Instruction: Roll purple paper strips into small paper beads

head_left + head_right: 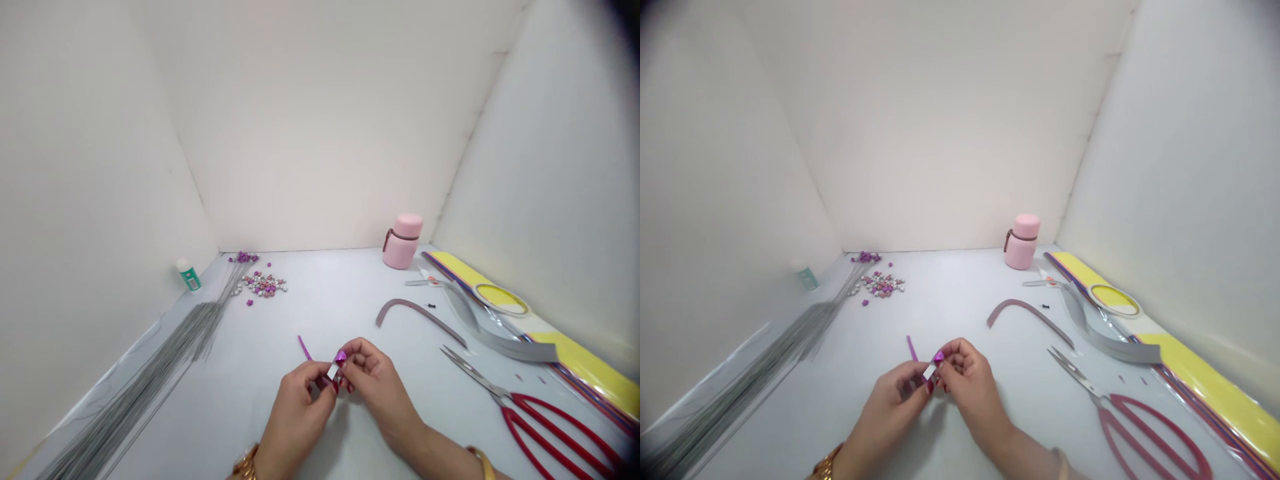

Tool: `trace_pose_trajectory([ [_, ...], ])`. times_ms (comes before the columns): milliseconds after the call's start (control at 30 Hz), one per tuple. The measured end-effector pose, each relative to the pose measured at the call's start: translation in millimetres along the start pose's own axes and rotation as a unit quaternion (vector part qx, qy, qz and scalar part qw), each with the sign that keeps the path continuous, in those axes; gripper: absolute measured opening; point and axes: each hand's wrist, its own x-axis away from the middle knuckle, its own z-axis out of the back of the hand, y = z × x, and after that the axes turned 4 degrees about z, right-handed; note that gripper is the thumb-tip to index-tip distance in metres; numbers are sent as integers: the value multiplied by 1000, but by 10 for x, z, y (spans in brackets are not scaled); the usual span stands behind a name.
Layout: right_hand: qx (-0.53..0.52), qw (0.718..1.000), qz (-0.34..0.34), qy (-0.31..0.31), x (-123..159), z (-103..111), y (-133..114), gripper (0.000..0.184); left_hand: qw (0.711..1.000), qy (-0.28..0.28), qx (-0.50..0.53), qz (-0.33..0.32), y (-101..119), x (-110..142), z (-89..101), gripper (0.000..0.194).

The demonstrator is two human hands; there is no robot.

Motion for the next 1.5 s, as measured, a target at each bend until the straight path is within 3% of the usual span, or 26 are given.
trace_pose_trajectory([
  [200, 51, 998, 32, -30, 8, 31, 5, 5, 991, 28, 121, 60, -71, -39, -12, 23],
  [300, 60, 994, 57, -68, 7, 33, 34, 12, 974, 50, 197, 101, -129, -82, -5, 23],
  [433, 63, 985, -2, -158, 22, 31, 111, 19, 952, 64, 272, 122, -180, -129, 5, 21],
  [567, 61, 986, -54, -145, 13, 60, 113, 23, 948, 96, 270, 142, -178, -159, 52, 13],
  [767, -53, 972, -135, -185, -1, 97, 20, 19, 937, 84, 303, 151, -129, -160, 88, 17],
  [967, 74, 981, 7, -181, -7, 102, 24, 6, 938, 79, 306, 141, -151, -165, 78, 21],
  [1100, 30, 992, 38, -118, -37, 145, -74, 11, 941, 94, 299, 130, -200, -173, 82, 22],
  [1233, -64, 996, -39, -39, -32, 130, -160, 19, 945, 99, 285, 130, -207, -170, 84, 22],
  [1367, -74, 983, -135, -99, 30, 53, -68, 32, 954, 91, 258, 122, -166, -166, 76, 23],
  [1500, -48, 965, -185, -182, 75, -1, 73, 39, 959, 79, 246, 113, -140, -167, 54, 21],
])
